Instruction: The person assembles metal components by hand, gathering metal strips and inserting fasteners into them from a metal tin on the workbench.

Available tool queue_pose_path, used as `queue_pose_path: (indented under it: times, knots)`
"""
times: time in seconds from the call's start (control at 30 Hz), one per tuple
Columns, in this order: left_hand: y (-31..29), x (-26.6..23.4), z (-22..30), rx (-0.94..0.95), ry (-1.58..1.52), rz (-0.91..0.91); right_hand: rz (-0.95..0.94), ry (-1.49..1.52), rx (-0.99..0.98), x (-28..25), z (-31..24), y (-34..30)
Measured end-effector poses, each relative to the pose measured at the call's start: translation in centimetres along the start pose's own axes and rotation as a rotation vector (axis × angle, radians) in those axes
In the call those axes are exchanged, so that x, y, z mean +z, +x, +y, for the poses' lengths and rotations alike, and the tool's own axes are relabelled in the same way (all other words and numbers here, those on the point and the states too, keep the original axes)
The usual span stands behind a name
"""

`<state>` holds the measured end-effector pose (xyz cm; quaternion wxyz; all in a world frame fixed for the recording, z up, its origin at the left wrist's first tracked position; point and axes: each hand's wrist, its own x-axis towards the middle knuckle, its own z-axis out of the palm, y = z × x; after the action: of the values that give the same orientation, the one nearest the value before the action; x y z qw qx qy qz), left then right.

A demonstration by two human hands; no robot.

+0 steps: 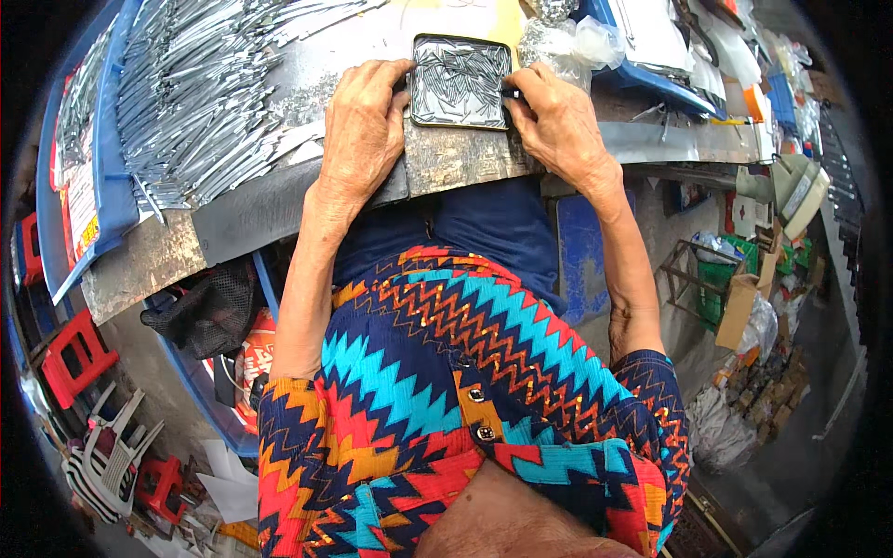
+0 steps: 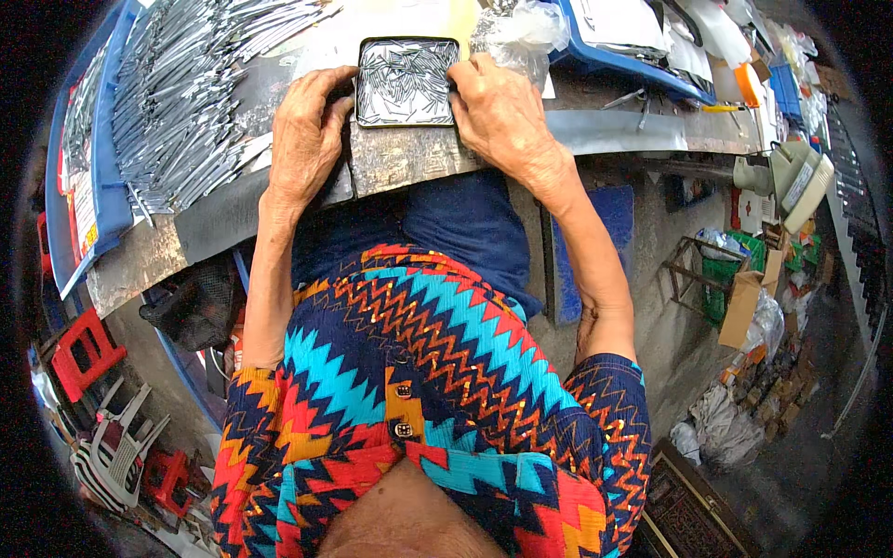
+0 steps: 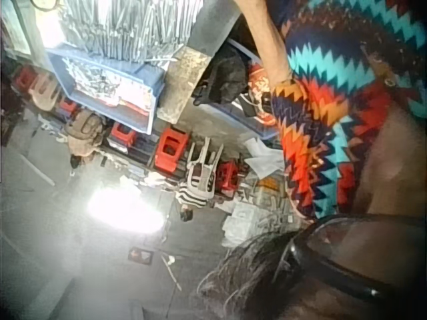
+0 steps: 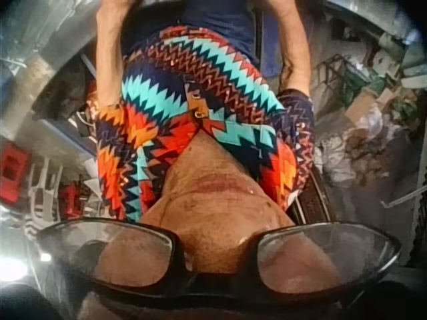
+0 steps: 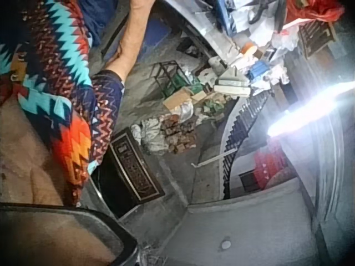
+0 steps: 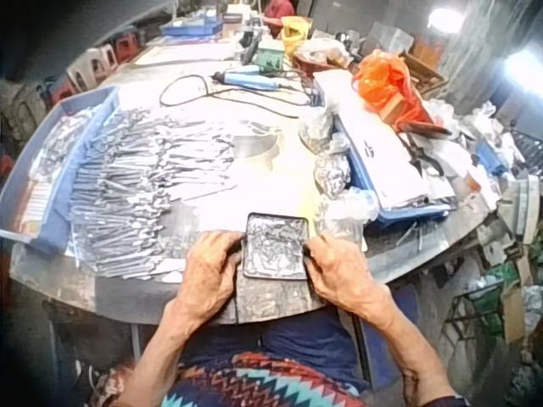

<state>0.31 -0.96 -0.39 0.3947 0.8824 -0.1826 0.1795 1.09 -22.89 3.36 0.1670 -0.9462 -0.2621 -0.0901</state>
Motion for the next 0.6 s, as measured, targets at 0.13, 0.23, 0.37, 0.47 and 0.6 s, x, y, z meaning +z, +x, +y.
queue_pose_path:
  times: [0.13, 0.23, 0.37, 0.47, 0.6]
  knots:
    - [0.0, 0.1, 0.1, 0.001, -0.019, 0.010, 0.013, -0.123, 0.032, 1.1, -0.4, 0.4]
    - [0.1, 0.1, 0.3, -0.010, -0.021, 0.009, 0.023, -0.091, -0.006, 1.6, -1.2, 1.0]
    - [0.0, 0.0, 0.3, -0.010, -0.020, 0.008, 0.119, -0.052, -0.048, 1.5, -1.4, 1.6]
    - [0.0, -0.1, 0.3, -0.015, -0.007, -0.001, 0.118, -0.156, 0.011, 1.7, -1.5, 2.3]
    - [0.0, 0.3, 0.3, 0.001, -0.037, 0.037, 0.011, -0.205, -0.035, 2.5, -1.9, 2.4]
